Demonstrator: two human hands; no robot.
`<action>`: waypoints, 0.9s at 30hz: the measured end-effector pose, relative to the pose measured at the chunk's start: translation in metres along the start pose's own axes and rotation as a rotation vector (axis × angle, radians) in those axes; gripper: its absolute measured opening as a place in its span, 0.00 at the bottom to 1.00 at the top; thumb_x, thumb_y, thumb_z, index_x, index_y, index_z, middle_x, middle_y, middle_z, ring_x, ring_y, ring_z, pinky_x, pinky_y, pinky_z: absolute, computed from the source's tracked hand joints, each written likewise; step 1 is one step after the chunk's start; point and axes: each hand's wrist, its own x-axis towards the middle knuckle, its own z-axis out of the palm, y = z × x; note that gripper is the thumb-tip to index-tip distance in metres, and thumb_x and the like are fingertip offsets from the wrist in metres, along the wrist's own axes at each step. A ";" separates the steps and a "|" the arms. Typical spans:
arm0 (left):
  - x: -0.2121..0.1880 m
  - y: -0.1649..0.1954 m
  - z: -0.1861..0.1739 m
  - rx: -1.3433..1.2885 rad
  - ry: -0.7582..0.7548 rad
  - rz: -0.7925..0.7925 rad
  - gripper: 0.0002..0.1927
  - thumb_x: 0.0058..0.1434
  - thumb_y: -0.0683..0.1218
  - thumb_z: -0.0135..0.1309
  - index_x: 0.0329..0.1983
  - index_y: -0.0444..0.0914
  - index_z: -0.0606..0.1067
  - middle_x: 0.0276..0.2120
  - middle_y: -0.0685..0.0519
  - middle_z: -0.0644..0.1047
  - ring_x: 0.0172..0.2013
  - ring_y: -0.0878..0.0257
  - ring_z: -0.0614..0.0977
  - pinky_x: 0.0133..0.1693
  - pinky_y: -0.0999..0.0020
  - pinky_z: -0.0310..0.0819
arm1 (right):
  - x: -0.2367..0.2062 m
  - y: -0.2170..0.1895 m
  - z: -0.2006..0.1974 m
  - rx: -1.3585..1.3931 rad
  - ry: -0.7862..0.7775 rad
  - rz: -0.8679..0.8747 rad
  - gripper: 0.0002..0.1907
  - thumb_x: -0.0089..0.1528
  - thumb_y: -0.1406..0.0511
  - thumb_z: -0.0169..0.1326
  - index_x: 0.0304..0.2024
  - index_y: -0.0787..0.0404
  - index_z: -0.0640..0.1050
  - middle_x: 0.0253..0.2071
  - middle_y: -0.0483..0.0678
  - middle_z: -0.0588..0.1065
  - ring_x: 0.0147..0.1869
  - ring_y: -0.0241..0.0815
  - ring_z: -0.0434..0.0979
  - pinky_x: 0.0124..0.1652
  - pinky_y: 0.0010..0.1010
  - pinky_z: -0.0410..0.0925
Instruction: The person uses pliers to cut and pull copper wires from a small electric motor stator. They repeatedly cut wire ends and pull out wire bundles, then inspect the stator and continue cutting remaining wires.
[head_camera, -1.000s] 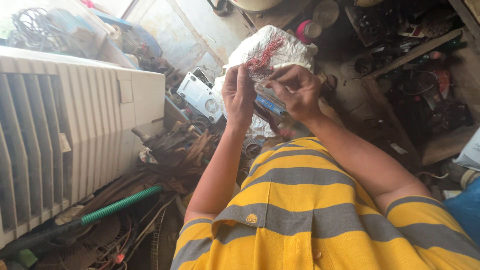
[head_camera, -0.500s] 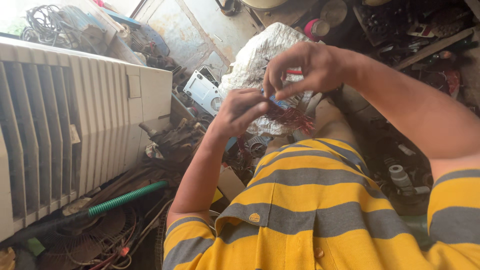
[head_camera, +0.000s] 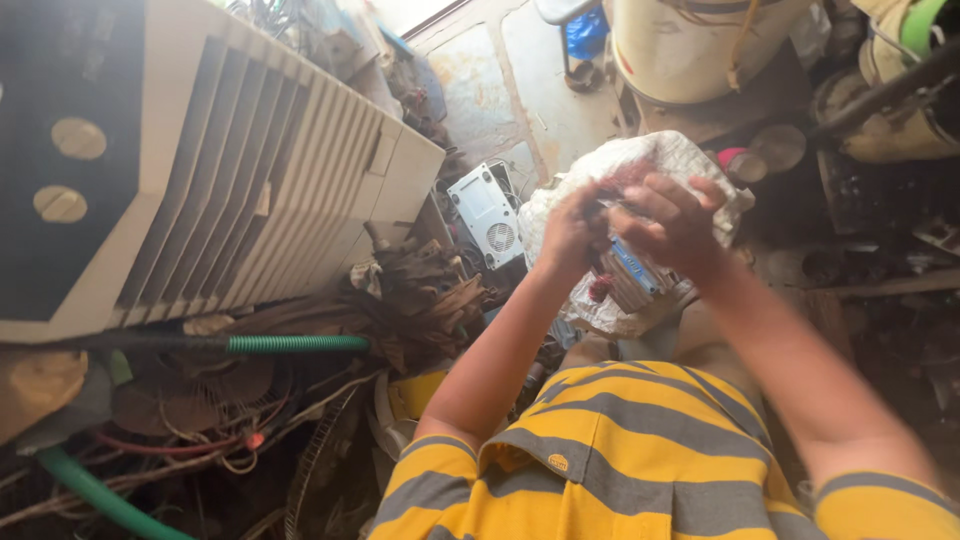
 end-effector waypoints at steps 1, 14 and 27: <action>-0.001 -0.001 -0.001 -0.038 -0.023 -0.087 0.13 0.71 0.53 0.47 0.35 0.43 0.73 0.20 0.60 0.68 0.17 0.71 0.64 0.19 0.75 0.55 | 0.005 0.009 -0.005 0.017 -0.093 -0.059 0.04 0.68 0.60 0.58 0.41 0.46 0.75 0.53 0.42 0.75 0.59 0.42 0.76 0.60 0.45 0.59; -0.032 0.008 0.031 1.101 -0.116 0.606 0.18 0.75 0.51 0.44 0.41 0.33 0.76 0.29 0.46 0.78 0.32 0.52 0.82 0.37 0.60 0.75 | -0.009 -0.008 -0.032 0.209 -0.586 0.509 0.15 0.70 0.54 0.52 0.39 0.58 0.76 0.29 0.48 0.76 0.33 0.51 0.78 0.39 0.41 0.66; -0.030 -0.029 0.063 0.842 -0.283 0.708 0.08 0.75 0.45 0.43 0.48 0.35 0.67 0.37 0.47 0.74 0.39 0.57 0.77 0.44 0.62 0.73 | -0.038 -0.035 -0.039 1.065 0.167 1.197 0.21 0.73 0.56 0.58 0.59 0.61 0.68 0.61 0.46 0.67 0.59 0.34 0.66 0.58 0.27 0.62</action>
